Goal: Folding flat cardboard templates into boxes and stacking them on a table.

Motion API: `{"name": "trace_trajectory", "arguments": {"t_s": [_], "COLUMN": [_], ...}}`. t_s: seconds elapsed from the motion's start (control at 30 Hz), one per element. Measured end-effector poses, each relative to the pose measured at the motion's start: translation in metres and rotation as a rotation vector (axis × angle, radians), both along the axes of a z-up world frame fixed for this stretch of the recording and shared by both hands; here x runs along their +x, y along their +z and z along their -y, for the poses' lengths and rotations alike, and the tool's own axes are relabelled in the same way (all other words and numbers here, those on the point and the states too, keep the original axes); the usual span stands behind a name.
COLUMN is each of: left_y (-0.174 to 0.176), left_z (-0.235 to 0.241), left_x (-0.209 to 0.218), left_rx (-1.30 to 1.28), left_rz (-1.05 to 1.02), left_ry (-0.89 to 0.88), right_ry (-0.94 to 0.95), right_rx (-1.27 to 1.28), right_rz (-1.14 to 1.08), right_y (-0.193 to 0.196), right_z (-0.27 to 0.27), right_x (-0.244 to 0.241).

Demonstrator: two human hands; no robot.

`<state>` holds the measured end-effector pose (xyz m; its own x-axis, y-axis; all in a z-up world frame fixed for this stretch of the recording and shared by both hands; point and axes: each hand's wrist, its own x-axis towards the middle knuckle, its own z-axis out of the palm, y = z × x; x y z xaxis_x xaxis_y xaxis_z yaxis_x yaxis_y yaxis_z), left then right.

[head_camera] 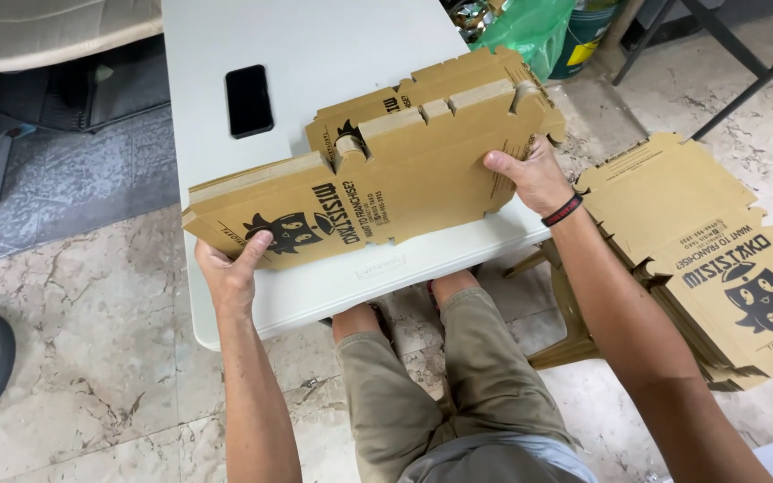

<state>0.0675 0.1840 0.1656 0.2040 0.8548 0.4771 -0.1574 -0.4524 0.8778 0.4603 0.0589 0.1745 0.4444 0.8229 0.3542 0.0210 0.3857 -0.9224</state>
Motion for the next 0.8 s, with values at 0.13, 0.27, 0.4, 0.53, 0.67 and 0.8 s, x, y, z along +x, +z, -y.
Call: {"name": "trace_trajectory", "arguments": {"t_s": [0.13,0.27,0.4,0.53,0.67,0.8], "left_y": [0.004,-0.005,-0.021,0.014,0.049,0.014], "left_z": [0.009,0.023,0.056,0.159,0.255,0.287], "left_x": [-0.003,-0.002,-0.001,-0.012,-0.011,-0.031], "left_rx": [-0.051,0.004,0.229,0.159,0.015,-0.029], "left_rz": [0.03,-0.016,-0.09,-0.346,-0.605,-0.732], "left_ry": [0.027,0.16,0.356,0.536,0.402,0.269], "right_ry": [0.105,0.042,-0.106,-0.564,-0.049,-0.456], "right_rx": [-0.063,0.051,0.236,-0.027,-0.662,-0.693], "right_rz": [0.193,0.397,0.635,1.207,0.563,0.788], "right_y": [-0.006,-0.093,0.001,-0.004,0.001,-0.004], "right_z": [-0.001,-0.019,0.034,0.142,0.207,0.245], "right_x": [0.02,0.084,-0.002,-0.05,-0.092,-0.178]}}
